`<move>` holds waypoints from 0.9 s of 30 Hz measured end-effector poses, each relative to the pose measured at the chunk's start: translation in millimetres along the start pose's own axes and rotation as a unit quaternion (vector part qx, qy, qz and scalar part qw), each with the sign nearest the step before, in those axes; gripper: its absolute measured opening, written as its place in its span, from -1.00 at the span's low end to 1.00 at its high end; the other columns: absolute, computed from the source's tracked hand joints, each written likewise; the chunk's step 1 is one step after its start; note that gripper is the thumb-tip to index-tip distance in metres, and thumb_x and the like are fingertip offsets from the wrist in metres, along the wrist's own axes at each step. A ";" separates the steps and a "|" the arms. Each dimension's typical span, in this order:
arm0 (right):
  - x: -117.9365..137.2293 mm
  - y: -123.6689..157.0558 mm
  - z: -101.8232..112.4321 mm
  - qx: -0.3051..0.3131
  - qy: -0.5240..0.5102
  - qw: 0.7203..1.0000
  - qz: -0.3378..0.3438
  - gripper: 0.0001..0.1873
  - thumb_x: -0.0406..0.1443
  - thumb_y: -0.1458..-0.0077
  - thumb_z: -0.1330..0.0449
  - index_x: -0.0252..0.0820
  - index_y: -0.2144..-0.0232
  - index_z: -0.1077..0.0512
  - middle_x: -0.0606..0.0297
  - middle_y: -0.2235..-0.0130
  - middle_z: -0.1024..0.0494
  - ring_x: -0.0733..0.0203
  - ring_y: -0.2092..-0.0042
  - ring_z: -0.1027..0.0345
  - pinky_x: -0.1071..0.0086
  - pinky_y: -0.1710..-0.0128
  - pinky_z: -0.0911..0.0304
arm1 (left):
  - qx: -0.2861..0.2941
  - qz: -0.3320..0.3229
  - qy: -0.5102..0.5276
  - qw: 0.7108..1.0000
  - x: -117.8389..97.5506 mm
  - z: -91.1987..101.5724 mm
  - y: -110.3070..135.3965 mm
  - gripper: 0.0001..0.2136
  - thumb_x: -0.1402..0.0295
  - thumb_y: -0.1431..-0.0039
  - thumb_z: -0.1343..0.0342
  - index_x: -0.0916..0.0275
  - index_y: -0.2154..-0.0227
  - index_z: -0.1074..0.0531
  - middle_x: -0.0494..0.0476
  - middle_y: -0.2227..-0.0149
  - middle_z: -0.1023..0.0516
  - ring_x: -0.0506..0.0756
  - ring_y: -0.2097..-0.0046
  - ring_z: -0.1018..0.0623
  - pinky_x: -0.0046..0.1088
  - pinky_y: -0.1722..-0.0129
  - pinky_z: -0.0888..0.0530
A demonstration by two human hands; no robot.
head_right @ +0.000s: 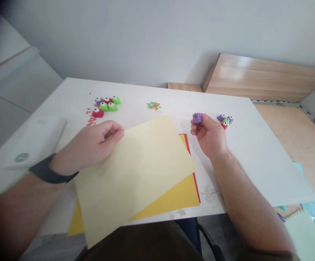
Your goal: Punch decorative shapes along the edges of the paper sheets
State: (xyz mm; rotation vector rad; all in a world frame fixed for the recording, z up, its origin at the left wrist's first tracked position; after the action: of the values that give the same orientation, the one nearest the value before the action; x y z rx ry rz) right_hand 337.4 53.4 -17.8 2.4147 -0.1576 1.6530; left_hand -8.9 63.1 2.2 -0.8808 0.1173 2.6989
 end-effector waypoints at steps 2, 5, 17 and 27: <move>0.5 -1.2 1.5 -0.003 0.001 1.000 0.007 -0.84 -0.17 -0.25 -0.26 -0.11 0.33 -0.51 0.26 0.32 -0.52 0.24 0.38 -0.33 0.35 0.41 -0.34 | -0.027 0.027 0.017 0.999 2.9 5.9 -1.5 -0.78 0.14 -0.35 -0.06 0.16 0.22 -0.49 0.02 0.28 -0.64 0.09 0.30 -0.56 -0.38 0.27 -0.38; 1.2 -2.0 3.4 -0.003 0.019 1.000 0.016 -0.82 -0.13 -0.24 -0.28 -0.08 0.33 -0.50 0.25 0.32 -0.53 0.22 0.38 -0.34 0.32 0.41 -0.35 | -0.054 0.068 0.028 0.996 4.7 14.4 -2.5 -0.75 0.13 -0.34 -0.07 0.19 0.19 -0.50 0.04 0.23 -0.65 0.09 0.30 -0.52 -0.39 0.28 -0.36; 3.9 -8.6 13.8 -0.024 0.080 0.992 0.090 -0.77 -0.07 -0.17 -0.31 -0.04 0.37 -0.46 0.25 0.36 -0.51 0.12 0.36 -0.43 0.26 0.45 -0.31 | -0.039 0.146 0.239 0.959 21.3 8.6 -2.6 -0.68 0.04 -0.32 -0.17 0.23 0.17 -0.50 -0.04 0.32 -0.60 0.02 0.34 -0.49 -0.46 0.31 -0.41; 0.8 -7.7 11.7 -0.019 0.072 0.995 0.073 -0.80 -0.10 -0.17 -0.33 -0.06 0.37 -0.48 0.28 0.33 -0.56 0.22 0.40 -0.38 0.32 0.46 -0.32 | 0.005 0.210 0.377 0.902 29.1 -6.6 -3.3 -0.67 0.03 -0.26 -0.27 0.20 0.17 -0.45 -0.05 0.41 -0.55 0.04 0.42 -0.49 -0.44 0.46 -0.40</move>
State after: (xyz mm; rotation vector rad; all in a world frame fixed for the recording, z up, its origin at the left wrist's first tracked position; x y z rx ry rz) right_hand 350.0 58.2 -22.0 2.2954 -0.3478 1.8612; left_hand -26.5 72.6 -20.2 -2.0530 0.5358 2.5193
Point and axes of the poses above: each hand's wrist, its own y-axis away from the middle knuckle, its own z-axis out of the back of the hand, x = y × z, the point moved 5 cm from there along -y, towards the middle knuckle
